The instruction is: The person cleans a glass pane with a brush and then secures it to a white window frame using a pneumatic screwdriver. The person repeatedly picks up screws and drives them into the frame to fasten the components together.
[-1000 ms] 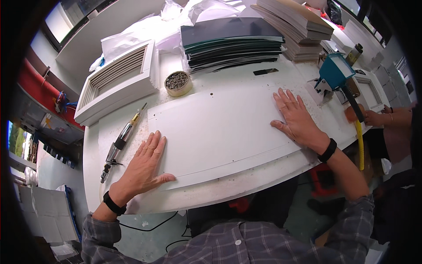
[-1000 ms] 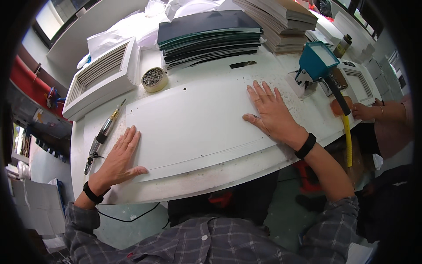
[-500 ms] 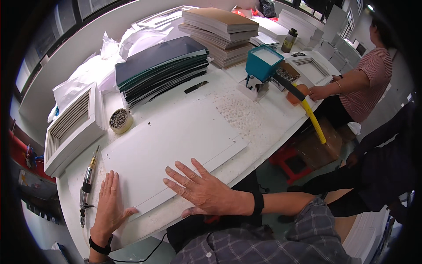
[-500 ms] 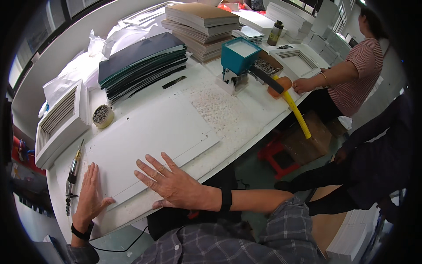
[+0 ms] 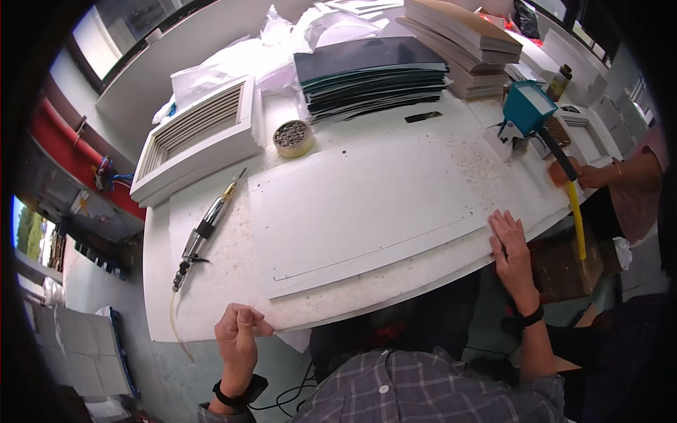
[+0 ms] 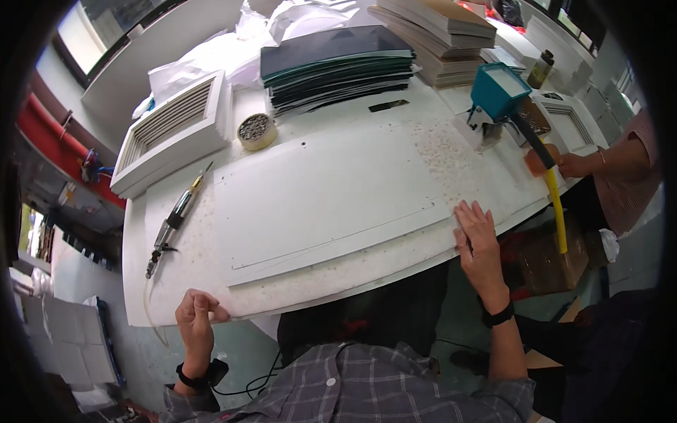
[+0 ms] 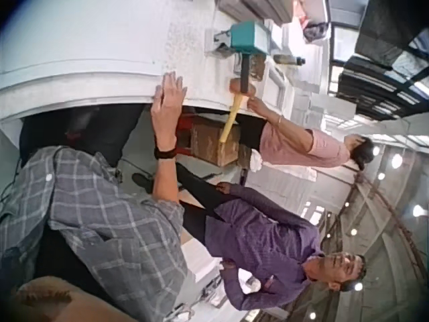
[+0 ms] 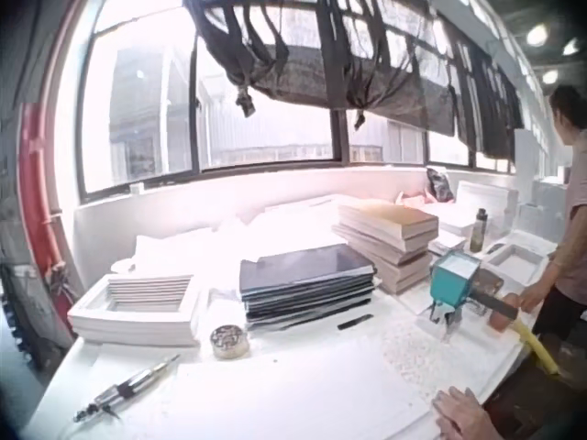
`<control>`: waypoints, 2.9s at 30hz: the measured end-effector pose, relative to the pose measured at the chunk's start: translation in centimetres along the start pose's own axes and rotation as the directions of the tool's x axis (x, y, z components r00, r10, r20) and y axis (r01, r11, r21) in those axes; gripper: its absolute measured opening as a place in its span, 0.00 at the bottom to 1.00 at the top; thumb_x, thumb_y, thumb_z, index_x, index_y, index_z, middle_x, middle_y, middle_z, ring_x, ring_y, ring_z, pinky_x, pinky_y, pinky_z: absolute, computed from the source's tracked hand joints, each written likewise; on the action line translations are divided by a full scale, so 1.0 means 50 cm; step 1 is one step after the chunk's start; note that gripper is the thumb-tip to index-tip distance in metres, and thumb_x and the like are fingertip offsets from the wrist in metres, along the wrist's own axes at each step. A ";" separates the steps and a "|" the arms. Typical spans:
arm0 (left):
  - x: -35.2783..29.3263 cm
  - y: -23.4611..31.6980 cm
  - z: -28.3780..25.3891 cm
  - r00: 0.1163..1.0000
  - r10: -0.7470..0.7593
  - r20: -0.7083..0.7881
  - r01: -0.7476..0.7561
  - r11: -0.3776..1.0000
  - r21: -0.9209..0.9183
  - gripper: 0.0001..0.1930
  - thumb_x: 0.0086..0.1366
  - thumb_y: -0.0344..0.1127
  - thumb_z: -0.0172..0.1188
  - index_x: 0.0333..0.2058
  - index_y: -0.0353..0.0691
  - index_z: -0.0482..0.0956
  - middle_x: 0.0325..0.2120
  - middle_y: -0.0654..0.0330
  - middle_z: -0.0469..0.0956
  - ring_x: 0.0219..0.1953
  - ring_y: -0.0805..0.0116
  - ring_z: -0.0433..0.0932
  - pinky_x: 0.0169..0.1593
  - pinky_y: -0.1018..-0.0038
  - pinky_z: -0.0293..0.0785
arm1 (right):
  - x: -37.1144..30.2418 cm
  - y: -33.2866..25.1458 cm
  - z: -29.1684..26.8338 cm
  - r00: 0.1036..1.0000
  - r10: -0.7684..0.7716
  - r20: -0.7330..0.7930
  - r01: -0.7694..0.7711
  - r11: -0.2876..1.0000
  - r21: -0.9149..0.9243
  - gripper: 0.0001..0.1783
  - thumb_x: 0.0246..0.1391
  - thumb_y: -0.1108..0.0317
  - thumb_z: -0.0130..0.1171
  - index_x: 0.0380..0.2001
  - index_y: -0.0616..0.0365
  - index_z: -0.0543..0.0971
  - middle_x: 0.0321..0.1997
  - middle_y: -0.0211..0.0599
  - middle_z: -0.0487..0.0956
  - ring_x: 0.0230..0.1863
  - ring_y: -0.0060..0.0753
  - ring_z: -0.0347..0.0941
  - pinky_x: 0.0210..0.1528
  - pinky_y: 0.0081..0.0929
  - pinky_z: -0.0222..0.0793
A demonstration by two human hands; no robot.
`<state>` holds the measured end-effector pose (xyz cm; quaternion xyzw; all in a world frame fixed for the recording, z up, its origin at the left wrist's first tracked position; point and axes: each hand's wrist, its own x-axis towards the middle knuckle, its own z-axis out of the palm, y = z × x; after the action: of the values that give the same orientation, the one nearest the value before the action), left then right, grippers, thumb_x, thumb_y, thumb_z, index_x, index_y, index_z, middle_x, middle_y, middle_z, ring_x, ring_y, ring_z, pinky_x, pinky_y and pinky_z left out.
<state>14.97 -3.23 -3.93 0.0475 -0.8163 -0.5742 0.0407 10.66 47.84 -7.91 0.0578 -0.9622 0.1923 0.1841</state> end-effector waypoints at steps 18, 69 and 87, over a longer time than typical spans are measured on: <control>0.022 -0.023 -0.030 0.916 -0.331 0.225 0.385 0.573 -0.724 0.47 0.77 0.67 0.24 0.65 0.19 0.61 0.58 0.32 0.73 0.61 0.43 0.76 0.65 0.56 0.75 | -0.003 -0.020 0.008 0.999 0.015 0.051 -0.012 0.998 -0.069 0.23 0.70 0.71 0.48 0.66 0.62 0.71 0.71 0.51 0.70 0.76 0.54 0.59 0.76 0.46 0.52; 0.087 0.247 -0.348 0.611 0.789 0.067 -0.179 0.055 0.982 0.10 0.61 0.25 0.67 0.40 0.41 0.79 0.31 0.61 0.73 0.30 0.64 0.79 0.33 0.66 0.78 | 0.418 -0.677 0.074 0.566 -0.816 0.115 0.724 0.559 0.405 0.49 0.53 0.61 0.74 0.73 0.57 0.58 0.67 0.53 0.69 0.59 0.53 0.75 0.63 0.40 0.76; -0.036 0.443 -0.450 0.352 0.898 0.266 -0.227 -0.194 0.955 0.34 0.59 0.29 0.70 0.64 0.41 0.67 0.55 0.49 0.76 0.51 0.53 0.81 0.52 0.63 0.82 | 0.356 -0.961 0.184 0.836 -0.548 -0.017 0.122 0.156 0.980 0.18 0.65 0.54 0.64 0.45 0.58 0.77 0.24 0.23 0.74 0.23 0.15 0.69 0.28 0.18 0.67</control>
<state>18.81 -16.57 24.48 -0.1901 -0.8171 0.1917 0.5094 -0.14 -0.68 7.65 0.4065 -0.6139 0.6763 -0.0238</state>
